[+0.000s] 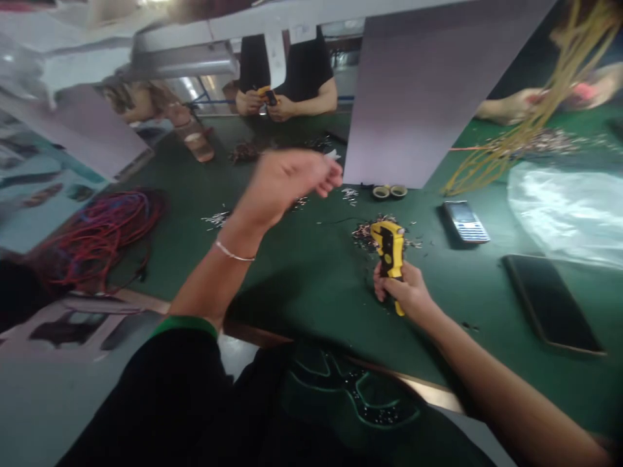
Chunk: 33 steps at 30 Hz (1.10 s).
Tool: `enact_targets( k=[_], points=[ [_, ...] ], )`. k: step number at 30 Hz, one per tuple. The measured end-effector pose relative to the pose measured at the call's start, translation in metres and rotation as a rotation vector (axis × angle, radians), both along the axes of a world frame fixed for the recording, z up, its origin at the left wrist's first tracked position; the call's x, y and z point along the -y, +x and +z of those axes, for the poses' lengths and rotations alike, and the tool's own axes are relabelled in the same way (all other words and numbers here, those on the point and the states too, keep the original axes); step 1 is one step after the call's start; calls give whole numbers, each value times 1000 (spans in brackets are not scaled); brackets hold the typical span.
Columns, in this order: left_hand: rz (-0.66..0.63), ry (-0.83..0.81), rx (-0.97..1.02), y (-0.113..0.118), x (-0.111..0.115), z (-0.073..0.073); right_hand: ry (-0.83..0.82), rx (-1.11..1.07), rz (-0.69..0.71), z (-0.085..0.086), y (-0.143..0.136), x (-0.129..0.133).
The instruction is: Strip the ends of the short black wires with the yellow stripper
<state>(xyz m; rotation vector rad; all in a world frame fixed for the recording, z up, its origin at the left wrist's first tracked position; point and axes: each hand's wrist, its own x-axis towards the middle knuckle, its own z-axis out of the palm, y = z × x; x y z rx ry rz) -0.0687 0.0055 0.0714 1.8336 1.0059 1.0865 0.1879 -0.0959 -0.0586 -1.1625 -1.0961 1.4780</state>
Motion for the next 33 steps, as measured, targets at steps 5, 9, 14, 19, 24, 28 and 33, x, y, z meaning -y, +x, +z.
enact_targets(
  k=[5, 9, 14, 19, 24, 28, 33],
  points=[
    [-260, -135, -206, 30, -26, -66, 1, -38, -18, -3, -2, -3],
    [-244, -165, -180, 34, -35, -97, 3, -29, -3, -2, -2, -2],
    [-132, -240, -101, 45, -48, -98, -7, -39, -15, -2, -2, -2],
    [-101, -162, -78, 54, -55, -103, -19, -44, -35, -2, -3, -3],
    [-103, -154, -67, 57, -56, -108, -28, -40, -30, 0, -4, -3],
    [-109, -156, -62, 59, -58, -106, -30, -53, -36, -2, -4, -3],
    [-91, -156, -72, 64, -61, -105, -34, -71, -38, -6, -4, -4]
  ],
)
